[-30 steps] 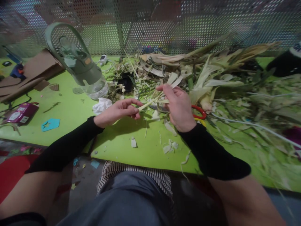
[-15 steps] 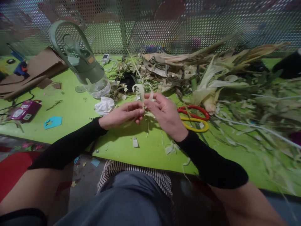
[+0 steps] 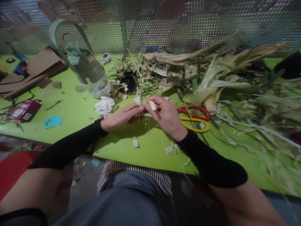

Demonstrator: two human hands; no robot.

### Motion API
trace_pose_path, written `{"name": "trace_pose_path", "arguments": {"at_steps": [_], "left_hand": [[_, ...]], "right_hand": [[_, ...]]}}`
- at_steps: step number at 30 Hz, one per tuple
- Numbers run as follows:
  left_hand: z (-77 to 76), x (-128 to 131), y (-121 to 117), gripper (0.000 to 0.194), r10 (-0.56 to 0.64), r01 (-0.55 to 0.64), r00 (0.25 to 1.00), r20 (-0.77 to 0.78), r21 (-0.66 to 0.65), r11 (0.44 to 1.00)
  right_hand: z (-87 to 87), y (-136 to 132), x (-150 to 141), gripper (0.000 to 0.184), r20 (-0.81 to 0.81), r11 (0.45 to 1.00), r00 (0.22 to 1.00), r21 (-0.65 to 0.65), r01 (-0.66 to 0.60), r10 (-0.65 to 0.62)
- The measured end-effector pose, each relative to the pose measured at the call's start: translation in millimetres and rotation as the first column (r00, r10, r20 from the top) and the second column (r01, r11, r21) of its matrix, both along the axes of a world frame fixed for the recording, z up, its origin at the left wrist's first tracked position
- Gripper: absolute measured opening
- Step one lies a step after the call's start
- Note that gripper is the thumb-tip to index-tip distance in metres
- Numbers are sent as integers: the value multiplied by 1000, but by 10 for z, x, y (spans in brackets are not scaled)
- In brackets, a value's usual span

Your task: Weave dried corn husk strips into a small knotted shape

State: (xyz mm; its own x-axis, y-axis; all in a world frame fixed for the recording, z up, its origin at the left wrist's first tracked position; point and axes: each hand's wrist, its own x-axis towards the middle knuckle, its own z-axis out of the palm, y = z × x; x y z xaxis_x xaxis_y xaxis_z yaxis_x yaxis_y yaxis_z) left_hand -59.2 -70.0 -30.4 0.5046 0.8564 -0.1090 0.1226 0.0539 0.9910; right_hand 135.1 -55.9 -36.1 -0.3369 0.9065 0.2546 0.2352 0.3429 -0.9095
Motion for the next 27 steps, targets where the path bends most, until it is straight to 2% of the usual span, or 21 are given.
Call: {"name": "trace_pose_path", "arguments": {"at_steps": [3,7,9,16,22,25,27], "left_hand": [[2,22,-1,41,56,-56,998,4,11,998],[32,63,-18,31,181,-179,975,129,-27,984],[49,69,-35,31,205,-203,965,165,-28,979],[47,18,-54,37,92,-107,980,179,77,991],[51,-31,-49,43,60,-76,995,85,194,978],[27,-50,-28,46,28,-34,999,27,246,969],[-17,-56,-4,48,14,-9,1000,-16,289,957]], "right_hand": [[-8,-12,-13,30,-49,997,998,58,45,-43],[48,-35,-12,24,-38,984,990,108,138,-135],[81,-36,-5,23,-46,977,983,110,183,-179],[152,-21,32,25,-68,967,970,90,238,-232],[279,-2,104,17,-69,968,968,54,243,-240],[259,54,143,22,-56,972,971,38,234,-232],[214,85,159,32,-44,978,977,-24,208,-209]]}}
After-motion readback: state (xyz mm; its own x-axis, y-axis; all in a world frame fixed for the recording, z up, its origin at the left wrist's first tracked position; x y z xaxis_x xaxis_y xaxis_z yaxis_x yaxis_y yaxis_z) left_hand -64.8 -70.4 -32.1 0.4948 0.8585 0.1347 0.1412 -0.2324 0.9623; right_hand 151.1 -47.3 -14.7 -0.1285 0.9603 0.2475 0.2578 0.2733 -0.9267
